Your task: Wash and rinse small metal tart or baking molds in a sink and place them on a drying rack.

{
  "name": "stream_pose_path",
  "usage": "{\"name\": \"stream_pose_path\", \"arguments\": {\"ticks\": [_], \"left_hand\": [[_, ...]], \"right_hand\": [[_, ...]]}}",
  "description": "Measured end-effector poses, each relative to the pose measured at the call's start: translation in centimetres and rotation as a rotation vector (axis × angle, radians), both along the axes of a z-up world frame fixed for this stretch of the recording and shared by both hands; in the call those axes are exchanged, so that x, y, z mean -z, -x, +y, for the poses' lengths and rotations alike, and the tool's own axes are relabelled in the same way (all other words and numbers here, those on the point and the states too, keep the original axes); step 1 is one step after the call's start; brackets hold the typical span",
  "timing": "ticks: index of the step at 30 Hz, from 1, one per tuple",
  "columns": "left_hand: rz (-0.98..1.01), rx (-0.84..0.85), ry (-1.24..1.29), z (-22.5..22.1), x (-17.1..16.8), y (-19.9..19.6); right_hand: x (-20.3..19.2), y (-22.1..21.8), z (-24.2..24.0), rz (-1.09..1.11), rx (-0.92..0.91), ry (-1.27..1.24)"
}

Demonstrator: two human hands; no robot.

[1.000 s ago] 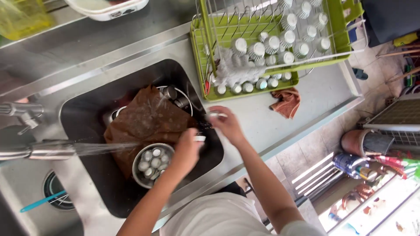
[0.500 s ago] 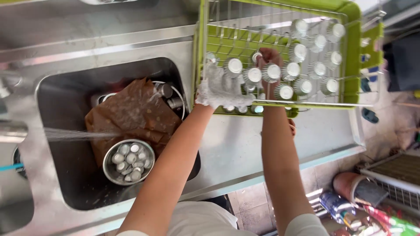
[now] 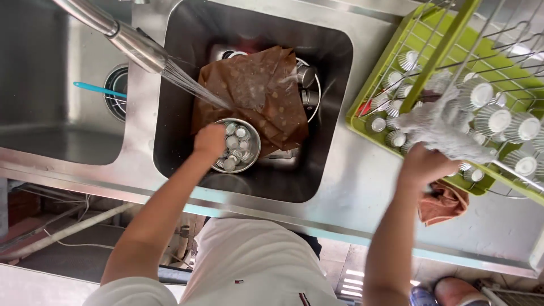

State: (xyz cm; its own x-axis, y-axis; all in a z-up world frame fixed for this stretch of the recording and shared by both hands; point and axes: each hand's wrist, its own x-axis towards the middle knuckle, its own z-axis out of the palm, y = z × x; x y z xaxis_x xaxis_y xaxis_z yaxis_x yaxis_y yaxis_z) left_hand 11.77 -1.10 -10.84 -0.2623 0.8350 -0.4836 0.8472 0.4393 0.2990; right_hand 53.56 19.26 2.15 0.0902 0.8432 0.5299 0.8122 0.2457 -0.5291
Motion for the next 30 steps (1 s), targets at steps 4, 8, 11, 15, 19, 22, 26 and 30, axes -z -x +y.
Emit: {"name": "stream_pose_path", "arguments": {"ticks": [4, 8, 11, 15, 19, 22, 26, 30], "left_hand": [[0.053, 0.335, -0.149, -3.3, 5.9, 4.2], [0.052, 0.362, 0.052, -2.3, 10.0, 3.9], [0.016, 0.417, 0.014, -2.2, 8.3, 3.5], [-0.080, 0.290, -0.100, -2.4, 2.9, 3.7], [-0.369, -0.091, -0.249, -3.7, 0.3, 4.6], [-0.635, -0.351, -0.388, -3.6, 1.6, 6.0], [-1.373, -0.893, -0.272, -0.5, -0.8, 8.7], [-1.478, -0.943, -0.466, 2.4, -3.2, 10.6]], "right_hand": [[0.6, 12.9, -10.3, 0.228, -0.415, 0.280], [10.5, 22.9, -15.9, 0.077, -0.831, 0.615], [18.9, 26.9, -19.4, -0.091, -0.925, 0.992], [25.6, 29.4, -21.1, -0.226, -0.772, 1.226], [23.8, 30.3, -20.4, -0.204, -0.652, 1.277], [22.4, 29.4, -19.6, -0.119, -0.637, 1.311], [18.0, 29.5, -16.9, 0.339, -0.559, 1.521], [11.3, 32.1, -12.8, 1.243, -0.524, 1.602]]}}
